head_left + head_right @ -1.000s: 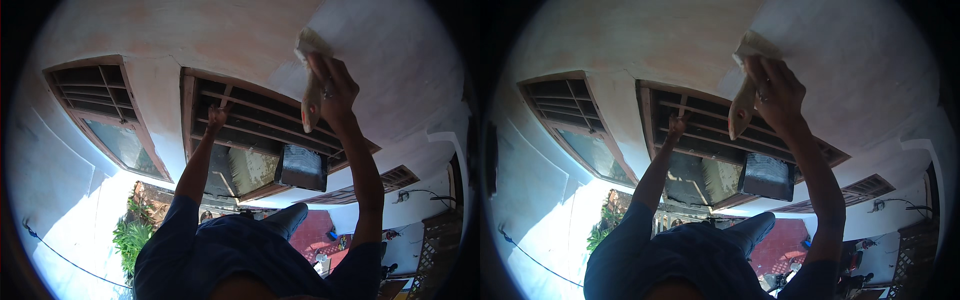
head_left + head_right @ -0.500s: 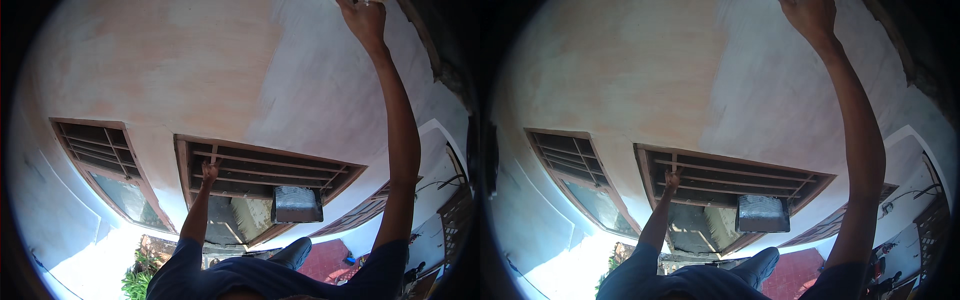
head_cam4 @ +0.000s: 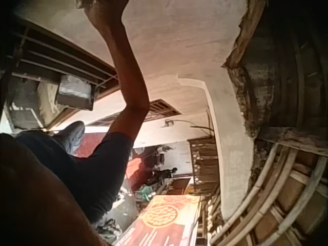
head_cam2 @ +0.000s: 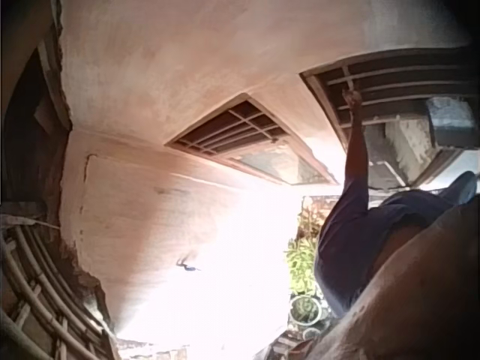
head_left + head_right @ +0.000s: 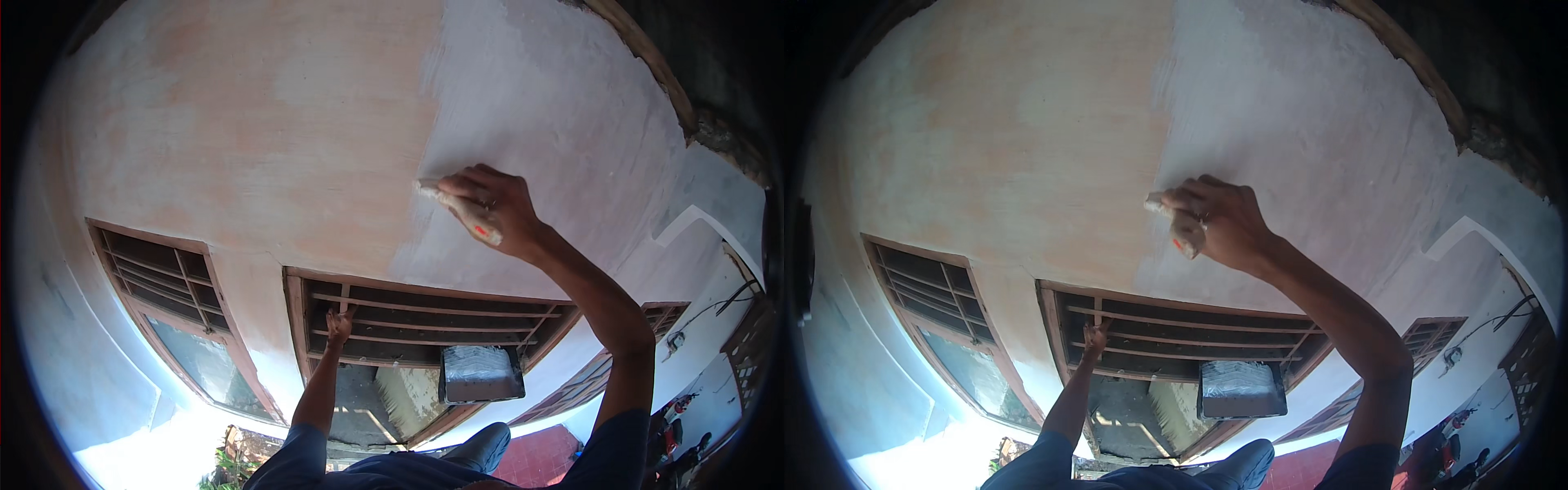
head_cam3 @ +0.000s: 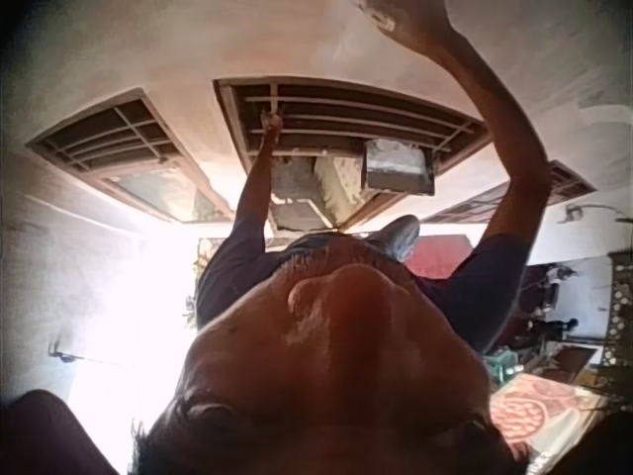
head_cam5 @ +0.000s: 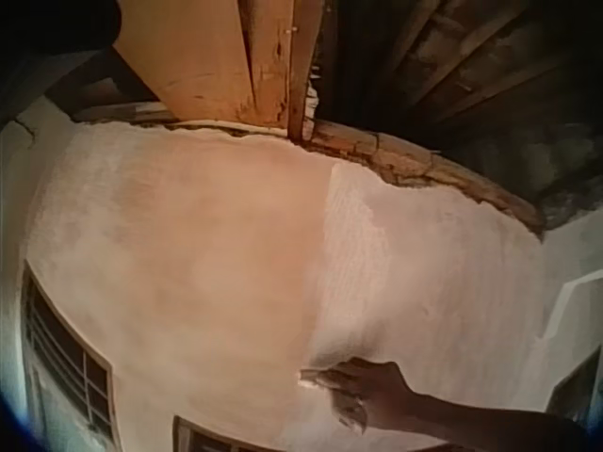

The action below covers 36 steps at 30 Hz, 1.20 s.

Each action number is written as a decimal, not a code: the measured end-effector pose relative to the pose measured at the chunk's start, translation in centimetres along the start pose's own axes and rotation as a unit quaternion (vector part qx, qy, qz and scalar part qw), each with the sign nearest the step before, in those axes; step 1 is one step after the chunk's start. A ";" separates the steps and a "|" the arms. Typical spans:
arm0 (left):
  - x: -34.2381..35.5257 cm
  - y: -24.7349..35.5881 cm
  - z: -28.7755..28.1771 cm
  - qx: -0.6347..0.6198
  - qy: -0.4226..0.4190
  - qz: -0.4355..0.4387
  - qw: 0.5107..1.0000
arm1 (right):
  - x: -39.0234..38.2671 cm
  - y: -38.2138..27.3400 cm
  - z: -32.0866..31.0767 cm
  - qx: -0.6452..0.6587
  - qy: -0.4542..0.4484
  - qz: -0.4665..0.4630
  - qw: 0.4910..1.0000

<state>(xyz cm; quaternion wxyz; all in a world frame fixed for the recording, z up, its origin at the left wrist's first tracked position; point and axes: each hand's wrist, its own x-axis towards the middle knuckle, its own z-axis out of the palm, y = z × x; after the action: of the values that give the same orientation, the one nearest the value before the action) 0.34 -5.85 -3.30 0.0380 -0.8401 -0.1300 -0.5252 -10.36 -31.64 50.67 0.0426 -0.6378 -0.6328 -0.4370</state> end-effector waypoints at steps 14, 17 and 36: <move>0.1 0.9 0.4 -0.054 -0.061 -0.042 0.996 | 9.5 10.1 -8.0 -0.277 0.227 -0.003 0.934; -0.1 0.7 0.0 -0.151 -0.082 -0.051 0.984 | 3.0 3.7 -2.4 -0.141 0.094 -0.007 0.985; 0.6 0.4 -0.9 0.016 0.069 0.013 0.997 | 8.4 5.1 -1.8 -0.221 0.157 -0.012 0.962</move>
<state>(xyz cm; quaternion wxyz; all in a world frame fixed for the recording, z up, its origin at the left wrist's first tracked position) -0.08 -6.33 -2.34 0.0672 -0.8027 -0.1249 -0.5792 -8.52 -27.24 59.39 -0.0062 -0.5469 -0.5134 -0.6613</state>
